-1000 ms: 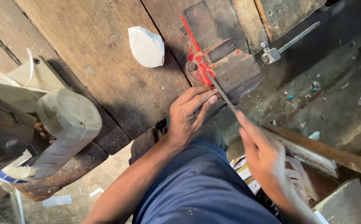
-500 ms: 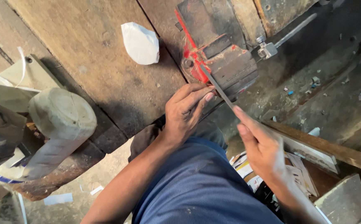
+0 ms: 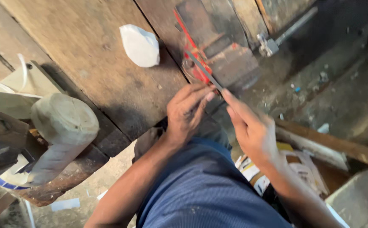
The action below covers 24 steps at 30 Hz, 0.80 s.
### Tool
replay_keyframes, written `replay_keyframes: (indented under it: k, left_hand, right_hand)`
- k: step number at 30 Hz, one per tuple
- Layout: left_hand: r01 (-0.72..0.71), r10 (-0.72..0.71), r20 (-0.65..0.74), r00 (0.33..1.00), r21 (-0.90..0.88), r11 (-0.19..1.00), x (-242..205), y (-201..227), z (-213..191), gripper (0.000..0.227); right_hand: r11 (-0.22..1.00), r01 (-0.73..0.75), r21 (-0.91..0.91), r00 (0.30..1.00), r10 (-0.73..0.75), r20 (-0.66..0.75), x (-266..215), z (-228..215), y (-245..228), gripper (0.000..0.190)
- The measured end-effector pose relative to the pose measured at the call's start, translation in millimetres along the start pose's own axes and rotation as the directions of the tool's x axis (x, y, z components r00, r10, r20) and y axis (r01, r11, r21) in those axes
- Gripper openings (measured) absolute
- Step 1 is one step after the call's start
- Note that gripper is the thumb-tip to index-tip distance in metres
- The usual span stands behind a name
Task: The person selects a metal rod and a small metal component, then uses a hammer to bend the rod into a loop. They secure the component in a bench vise and use a metal file to smooth and shape the edges of the loop.
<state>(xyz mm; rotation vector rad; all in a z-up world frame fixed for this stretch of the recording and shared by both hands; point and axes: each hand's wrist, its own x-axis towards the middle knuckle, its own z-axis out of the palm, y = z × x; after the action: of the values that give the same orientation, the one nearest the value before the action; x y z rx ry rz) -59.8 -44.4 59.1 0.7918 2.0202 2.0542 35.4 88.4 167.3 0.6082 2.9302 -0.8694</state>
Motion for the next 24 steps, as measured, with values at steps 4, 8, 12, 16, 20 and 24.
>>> replay_keyframes:
  k: [4, 8, 12, 16, 20, 24]
  left_hand:
    - [-0.012, 0.013, -0.01, 1.0, 0.013, 1.0, 6, 0, -1, 0.019]
    - [-0.003, 0.003, 0.0, 1.0, -0.02, 1.0, 0, 0, 0, 0.019]
    - [-0.038, 0.039, -0.012, 0.999, 0.031, 0.999, 6, -1, 0, 0.019]
    - [-0.053, 0.054, -0.021, 0.998, 0.034, 0.998, 5, -2, -1, 0.02]
    - [-0.066, 0.067, -0.024, 0.997, 0.025, 0.997, 3, 0, 0, 0.02]
    - [-0.056, 0.057, -0.006, 0.998, 0.045, 0.997, 5, -1, -3, 0.019]
  right_hand:
    - [0.97, 0.225, 0.097, 0.972, -0.216, -0.094, 2, 2, 17, 0.035]
    - [0.988, 0.046, 0.15, 0.997, -0.035, -0.073, -26, 3, 38, 0.035]
    - [0.989, 0.034, 0.142, 0.999, -0.035, 0.001, -29, -4, 31, 0.036]
    - [0.976, 0.123, 0.181, 0.992, -0.122, -0.022, -7, -9, 8, 0.034]
    - [0.983, 0.069, 0.172, 0.997, -0.075, 0.025, 11, 4, 10, 0.035]
    - [0.962, 0.226, 0.154, 0.973, -0.216, -0.08, 3, 15, 46, 0.032]
